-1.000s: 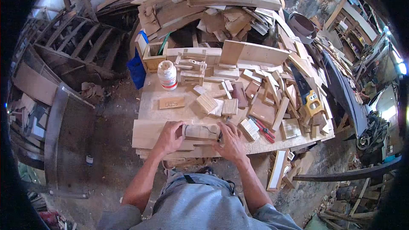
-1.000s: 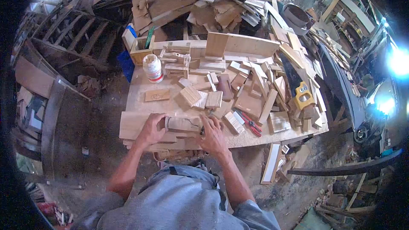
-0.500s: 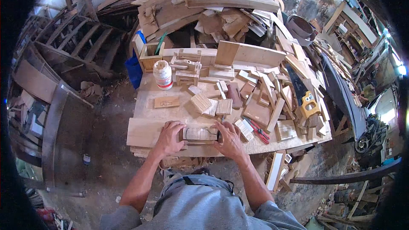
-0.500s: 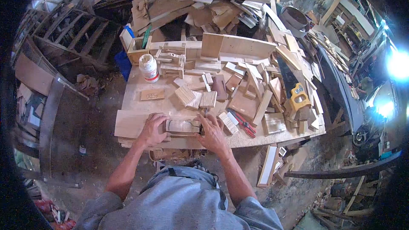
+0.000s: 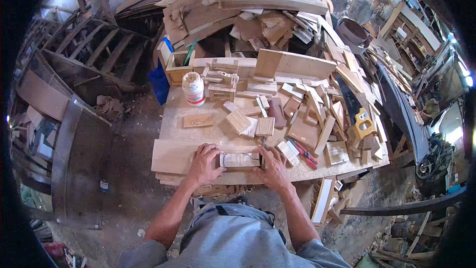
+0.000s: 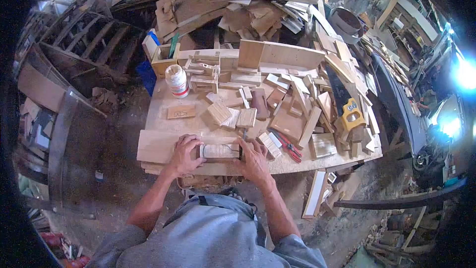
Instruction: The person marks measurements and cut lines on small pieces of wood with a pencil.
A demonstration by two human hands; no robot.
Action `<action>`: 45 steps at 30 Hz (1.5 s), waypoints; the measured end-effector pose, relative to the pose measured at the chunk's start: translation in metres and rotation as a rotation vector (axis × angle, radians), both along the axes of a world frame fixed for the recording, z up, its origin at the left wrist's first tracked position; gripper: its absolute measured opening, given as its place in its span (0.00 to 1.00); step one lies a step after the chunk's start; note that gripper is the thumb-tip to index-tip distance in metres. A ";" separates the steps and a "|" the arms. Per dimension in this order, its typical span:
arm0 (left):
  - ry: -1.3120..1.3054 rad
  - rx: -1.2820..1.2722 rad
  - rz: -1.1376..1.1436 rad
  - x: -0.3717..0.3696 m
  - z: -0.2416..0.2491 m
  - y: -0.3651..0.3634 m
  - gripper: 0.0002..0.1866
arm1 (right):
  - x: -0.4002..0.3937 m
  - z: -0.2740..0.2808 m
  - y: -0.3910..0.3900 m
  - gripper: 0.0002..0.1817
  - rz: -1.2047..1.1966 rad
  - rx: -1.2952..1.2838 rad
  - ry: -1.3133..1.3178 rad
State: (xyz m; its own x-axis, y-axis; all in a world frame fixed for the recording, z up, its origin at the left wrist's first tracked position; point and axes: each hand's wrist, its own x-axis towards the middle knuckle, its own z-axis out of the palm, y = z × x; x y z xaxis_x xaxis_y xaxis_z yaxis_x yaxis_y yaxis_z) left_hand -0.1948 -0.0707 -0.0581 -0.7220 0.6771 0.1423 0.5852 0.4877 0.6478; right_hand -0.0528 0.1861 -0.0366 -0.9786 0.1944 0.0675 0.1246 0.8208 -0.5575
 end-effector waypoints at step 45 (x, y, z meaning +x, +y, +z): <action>0.043 0.068 0.214 0.002 0.000 -0.026 0.33 | -0.015 -0.009 0.055 0.17 -0.485 0.082 0.395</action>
State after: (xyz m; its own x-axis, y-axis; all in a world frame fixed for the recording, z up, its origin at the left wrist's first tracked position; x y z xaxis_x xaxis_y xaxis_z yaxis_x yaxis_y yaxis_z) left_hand -0.1928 -0.0971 -0.0584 -0.8406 0.4967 0.2162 0.5008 0.5603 0.6597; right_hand -0.0677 0.2407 -0.0453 -0.6782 0.5888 0.4397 0.2911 0.7646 -0.5750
